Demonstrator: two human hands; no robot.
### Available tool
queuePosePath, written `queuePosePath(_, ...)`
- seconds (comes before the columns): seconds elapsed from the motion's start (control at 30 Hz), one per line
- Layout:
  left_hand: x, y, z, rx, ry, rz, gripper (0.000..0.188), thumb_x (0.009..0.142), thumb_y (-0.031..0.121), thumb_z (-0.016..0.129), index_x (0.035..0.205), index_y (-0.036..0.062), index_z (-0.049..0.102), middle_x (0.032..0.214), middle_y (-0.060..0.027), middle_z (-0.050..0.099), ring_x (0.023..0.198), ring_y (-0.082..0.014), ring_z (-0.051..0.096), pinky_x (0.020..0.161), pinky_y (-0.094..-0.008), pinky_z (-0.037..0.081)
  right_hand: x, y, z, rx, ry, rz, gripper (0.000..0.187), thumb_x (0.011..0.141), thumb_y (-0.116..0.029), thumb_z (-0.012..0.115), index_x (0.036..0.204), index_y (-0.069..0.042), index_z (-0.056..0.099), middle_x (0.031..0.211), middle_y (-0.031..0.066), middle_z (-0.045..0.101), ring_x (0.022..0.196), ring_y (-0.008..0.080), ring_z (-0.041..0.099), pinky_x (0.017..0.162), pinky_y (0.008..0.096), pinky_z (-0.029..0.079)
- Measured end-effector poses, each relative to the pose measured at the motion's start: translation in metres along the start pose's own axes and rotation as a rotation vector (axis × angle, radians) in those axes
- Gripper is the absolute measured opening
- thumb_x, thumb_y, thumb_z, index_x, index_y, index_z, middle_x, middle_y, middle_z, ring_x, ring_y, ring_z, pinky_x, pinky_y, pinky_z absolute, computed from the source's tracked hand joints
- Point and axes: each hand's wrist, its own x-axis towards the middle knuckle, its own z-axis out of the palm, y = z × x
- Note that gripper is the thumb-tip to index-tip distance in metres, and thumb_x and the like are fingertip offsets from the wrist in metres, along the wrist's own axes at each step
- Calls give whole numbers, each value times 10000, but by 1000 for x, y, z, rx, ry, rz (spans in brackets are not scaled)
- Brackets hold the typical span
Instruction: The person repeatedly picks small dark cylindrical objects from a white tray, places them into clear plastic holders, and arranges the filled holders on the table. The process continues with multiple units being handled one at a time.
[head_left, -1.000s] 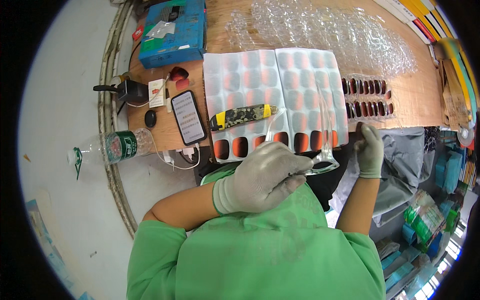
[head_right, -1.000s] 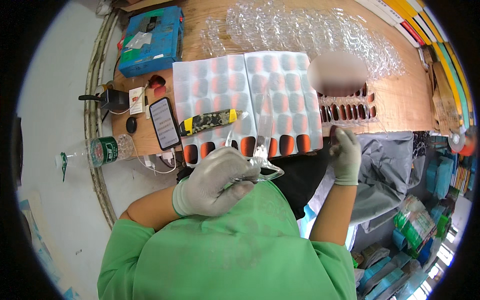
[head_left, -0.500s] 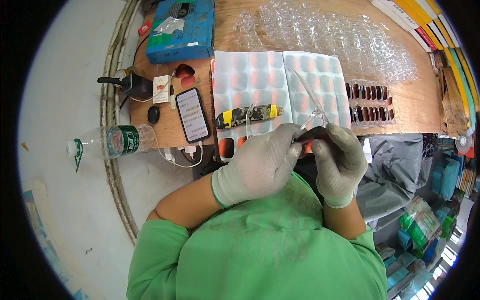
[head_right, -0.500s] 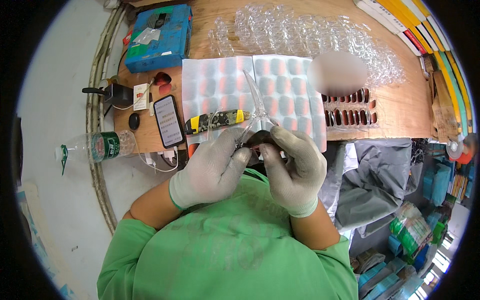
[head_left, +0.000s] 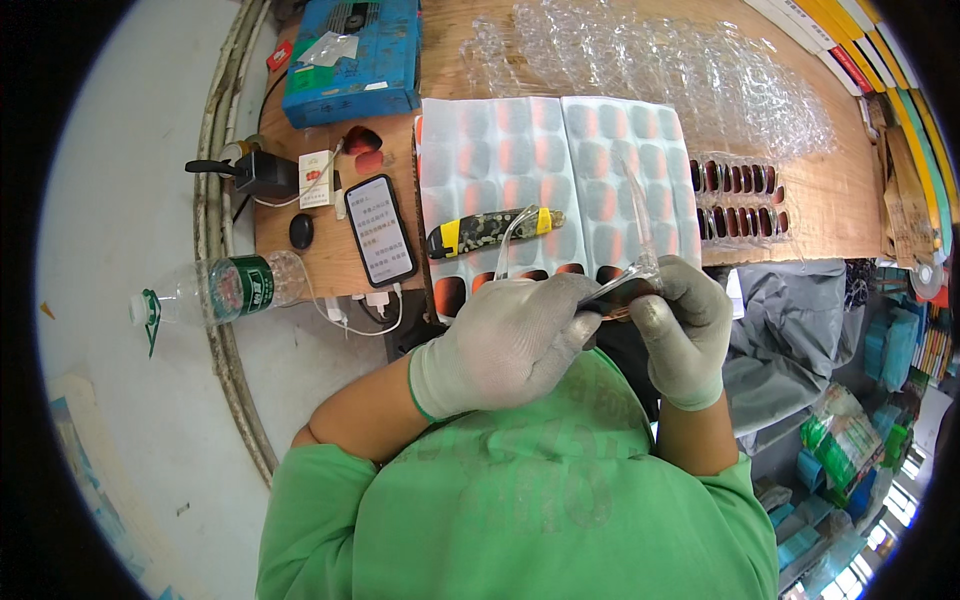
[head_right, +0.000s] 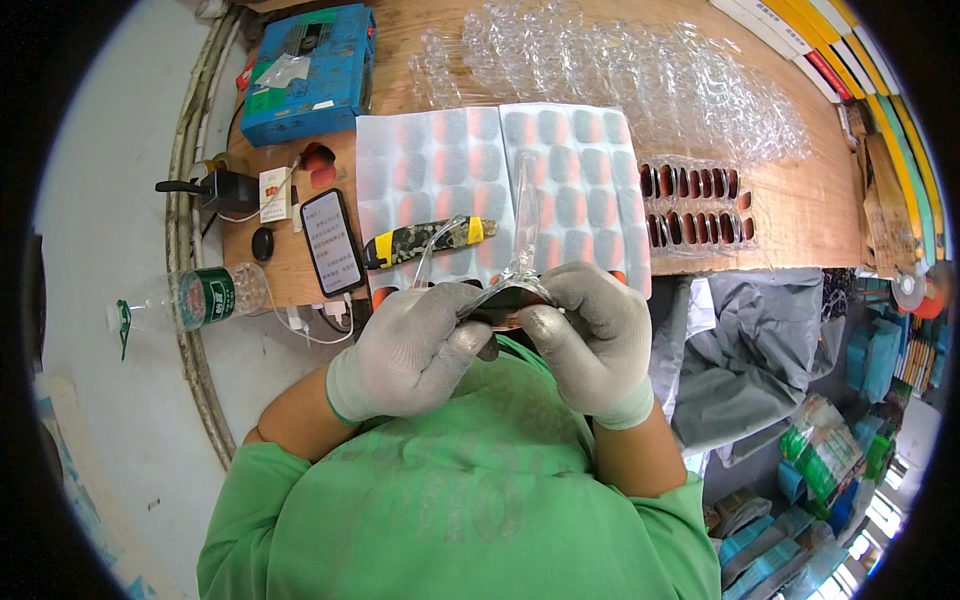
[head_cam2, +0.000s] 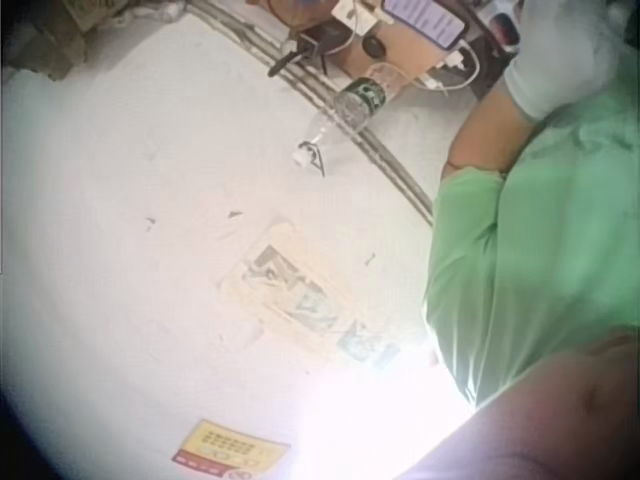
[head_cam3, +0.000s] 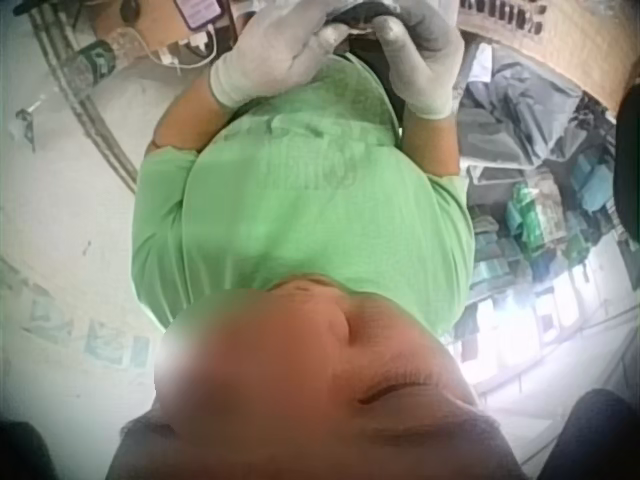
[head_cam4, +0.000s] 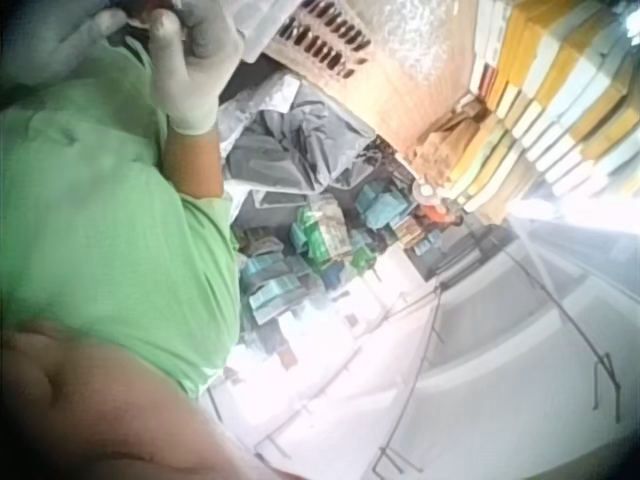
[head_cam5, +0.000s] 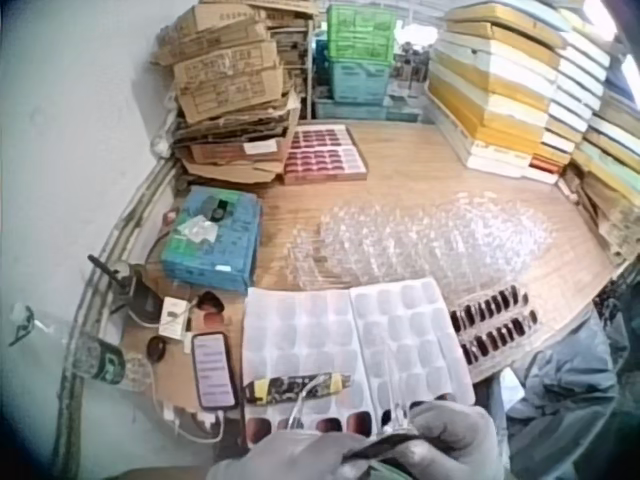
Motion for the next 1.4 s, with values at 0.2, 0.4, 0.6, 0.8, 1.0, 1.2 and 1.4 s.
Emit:
queuePosePath(0.2, -2, 0, 3, 169, 15, 38, 270, 1042, 183, 507, 1101, -72, 573, 771, -148, 678, 636, -272, 692, 599, -367, 543, 0, -3, -8, -156, -48, 148, 170, 918, -121, 664, 892, 46, 672, 789, 89, 656, 692, 99, 567, 607, 270, 450)
queuePosePath(0.4, -3, 9, 2, 40, 10, -116, 248, 978, 185, 594, 1096, -31, 566, 665, -112, 604, 606, -326, 631, 539, -448, 473, 4, -3, -4, -29, -172, 50, 216, 959, -168, 642, 964, 46, 670, 887, 84, 648, 761, 137, 594, 683, 303, 478)
queuePosePath(0.6, -1, 7, 3, 66, -87, -68, 226, 981, 172, 593, 1088, -17, 532, 679, -134, 613, 623, -360, 635, 554, -467, 470, -1, 3, -2, 393, -146, 145, 271, 894, -166, 688, 1001, 83, 694, 991, 114, 625, 888, 170, 604, 796, 310, 480)
queuePosePath(0.8, -4, 6, -2, 40, -100, -36, 271, 1036, 175, 502, 1077, -84, 570, 706, -123, 636, 591, -277, 630, 562, -375, 497, -4, 1, -5, 260, -85, 158, 183, 834, -110, 747, 885, 62, 709, 907, 100, 643, 800, 139, 599, 698, 296, 455)
queuePosePath(1.0, -5, 9, -6, 90, -174, -43, 315, 1050, 220, 509, 1103, -84, 571, 728, -126, 653, 598, -264, 639, 564, -368, 500, -1, -5, -13, 37, -154, 58, 162, 856, -96, 765, 906, 50, 718, 807, 92, 670, 671, 119, 576, 605, 278, 439)
queuePosePath(1.2, -3, 14, -10, 72, -115, -54, 321, 1058, 239, 501, 1095, -70, 581, 719, -124, 654, 596, -273, 641, 572, -362, 508, 2, -15, -15, -66, -198, -4, 165, 873, -101, 749, 950, 42, 720, 817, 97, 679, 705, 123, 615, 629, 279, 472)
queuePosePath(1.4, -5, 7, -2, 187, -47, -59, 273, 1044, 218, 526, 1078, -43, 599, 713, -113, 652, 587, -278, 639, 570, -368, 508, 2, -9, -10, -254, -147, 52, 152, 879, -93, 725, 946, 43, 719, 750, 79, 661, 671, 119, 586, 609, 285, 462)
